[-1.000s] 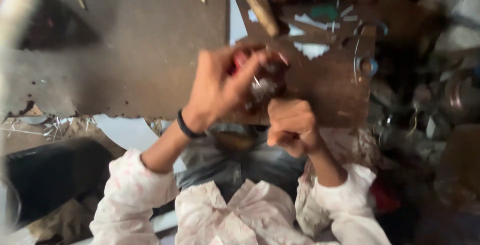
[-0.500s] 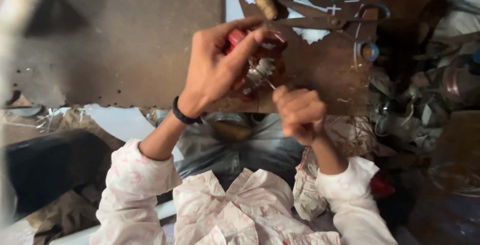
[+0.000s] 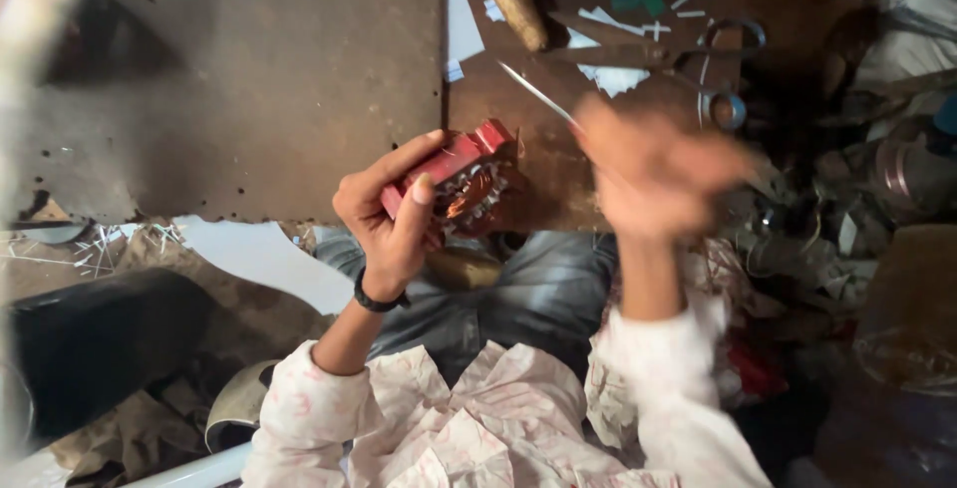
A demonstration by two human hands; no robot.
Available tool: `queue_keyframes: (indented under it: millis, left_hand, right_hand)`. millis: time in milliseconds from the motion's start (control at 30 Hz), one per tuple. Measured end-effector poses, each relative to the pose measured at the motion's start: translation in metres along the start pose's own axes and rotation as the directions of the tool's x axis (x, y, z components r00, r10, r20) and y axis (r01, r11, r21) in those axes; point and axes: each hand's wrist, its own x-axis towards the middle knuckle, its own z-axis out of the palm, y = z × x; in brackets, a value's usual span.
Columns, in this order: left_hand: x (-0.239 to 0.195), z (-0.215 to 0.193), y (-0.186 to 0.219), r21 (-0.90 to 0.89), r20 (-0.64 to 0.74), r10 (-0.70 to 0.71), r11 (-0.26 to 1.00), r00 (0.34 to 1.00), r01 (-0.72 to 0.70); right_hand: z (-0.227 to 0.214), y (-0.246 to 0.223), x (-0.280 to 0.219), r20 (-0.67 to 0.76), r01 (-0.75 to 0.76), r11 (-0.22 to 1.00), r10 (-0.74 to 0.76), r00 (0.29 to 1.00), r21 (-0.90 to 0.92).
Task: Rewiring and assembling an electric motor stator using copper coils.
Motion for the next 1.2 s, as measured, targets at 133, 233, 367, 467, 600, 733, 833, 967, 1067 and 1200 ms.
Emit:
queue_keyframes:
  millis: [133,233,367,467,600,733,833,967,1067,1200]
  left_hand:
    - [0.001,0.002,0.013,-0.029,-0.027,-0.095,0.995,0.995,0.095]
    - [0.003,0.001,0.006,-0.016,-0.053,-0.049,0.999,0.997,0.048]
    - [0.009,0.008,0.01,-0.151,-0.096,-0.334,0.936,0.938,0.318]
    - [0.01,0.019,0.01,-0.055,-0.072,-0.055,0.997,0.996,0.051]
    - [0.014,0.022,0.02,-0.074,-0.145,-0.113,0.992,0.983,0.103]
    - [0.024,0.026,0.032,-0.168,-0.105,-0.192,0.971,0.976,0.173]
    - [0.044,0.031,0.057,0.012,-0.003,-0.386,0.923,0.923,0.386]
    - [0.062,0.038,0.061,0.054,0.198,-0.18,0.983,0.964,0.173]
    - [0.078,0.046,0.065,0.265,0.302,-0.117,0.964,0.946,0.035]
    - [0.097,0.053,0.061,0.285,0.461,-0.095,0.958,0.882,-0.046]
  right_hand:
    - [0.038,0.017,0.036,0.101,-0.11,0.844,0.191,0.976,-0.525]
    - [0.03,0.017,-0.039,-0.177,-0.035,0.846,-0.07,0.982,-0.532]
    - [0.069,-0.004,-0.076,0.076,-0.001,0.583,0.107,0.991,-0.813]
    - [0.096,0.003,-0.076,0.08,-0.025,0.515,0.182,0.98,-0.857]
    - [0.103,0.012,-0.08,-0.041,-0.058,0.485,0.047,0.998,-0.873]
    - [0.105,0.021,-0.086,-0.08,-0.072,0.552,0.01,0.997,-0.831]
    - [0.101,0.023,-0.088,-0.038,0.029,0.489,-0.127,0.991,-0.872]
    - [0.066,-0.009,-0.068,-0.059,-0.17,0.511,0.225,0.972,-0.843]
    - [0.036,-0.015,-0.051,0.09,0.114,0.423,-0.078,0.993,-0.899]
    - [0.017,-0.024,-0.021,0.516,0.501,0.136,0.115,0.849,-0.855]
